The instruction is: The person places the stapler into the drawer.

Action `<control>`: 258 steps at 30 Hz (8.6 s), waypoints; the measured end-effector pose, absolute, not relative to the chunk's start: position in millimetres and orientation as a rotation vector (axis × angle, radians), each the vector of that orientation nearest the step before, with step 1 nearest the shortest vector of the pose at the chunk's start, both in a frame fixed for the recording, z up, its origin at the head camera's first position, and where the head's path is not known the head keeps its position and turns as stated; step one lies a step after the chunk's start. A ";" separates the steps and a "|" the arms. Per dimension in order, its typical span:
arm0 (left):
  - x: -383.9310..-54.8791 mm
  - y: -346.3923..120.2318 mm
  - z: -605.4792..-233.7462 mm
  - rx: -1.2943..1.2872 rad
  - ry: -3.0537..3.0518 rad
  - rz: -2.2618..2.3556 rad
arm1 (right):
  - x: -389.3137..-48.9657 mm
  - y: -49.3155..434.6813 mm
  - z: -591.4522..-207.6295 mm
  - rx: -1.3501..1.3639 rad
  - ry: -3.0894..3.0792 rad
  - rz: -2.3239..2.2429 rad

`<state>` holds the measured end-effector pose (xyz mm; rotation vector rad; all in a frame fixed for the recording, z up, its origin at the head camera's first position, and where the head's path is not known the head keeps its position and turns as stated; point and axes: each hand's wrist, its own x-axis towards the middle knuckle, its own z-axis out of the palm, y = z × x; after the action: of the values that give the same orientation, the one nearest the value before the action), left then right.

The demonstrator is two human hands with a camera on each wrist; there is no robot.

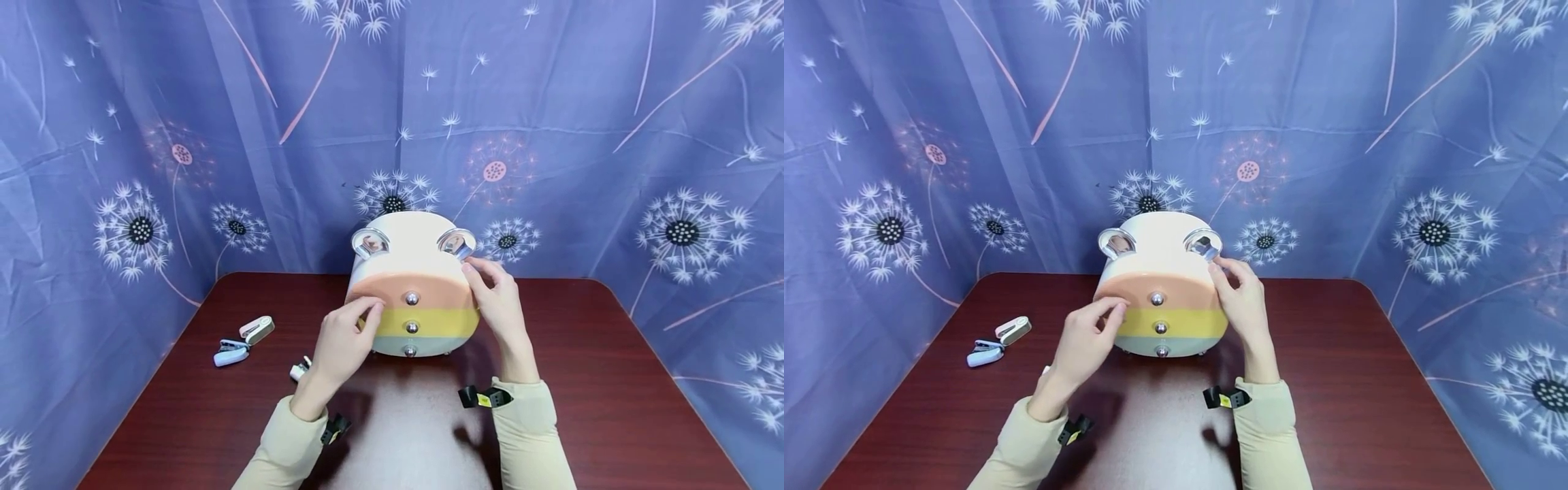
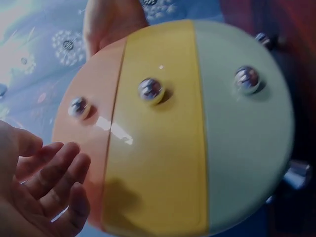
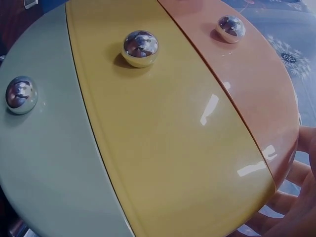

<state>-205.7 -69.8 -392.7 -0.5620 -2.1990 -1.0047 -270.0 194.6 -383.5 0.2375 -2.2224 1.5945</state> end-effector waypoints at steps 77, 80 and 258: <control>-224.9 -17.0 -451.8 -0.437 -2.158 -0.391 | -264.0 190.9 -376.5 0.015 -2.373 1.456; -223.8 -16.9 -451.2 -0.440 -2.160 -0.392 | -264.1 190.9 -377.0 0.025 -2.375 1.459; -192.7 -154.0 -324.2 -1.084 -2.465 -0.243 | -274.3 204.8 -367.9 0.404 -2.504 1.175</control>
<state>-192.7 -154.0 -324.2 -1.0836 -2.4652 -0.2428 -274.3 204.8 -367.9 0.4036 -2.5043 1.1748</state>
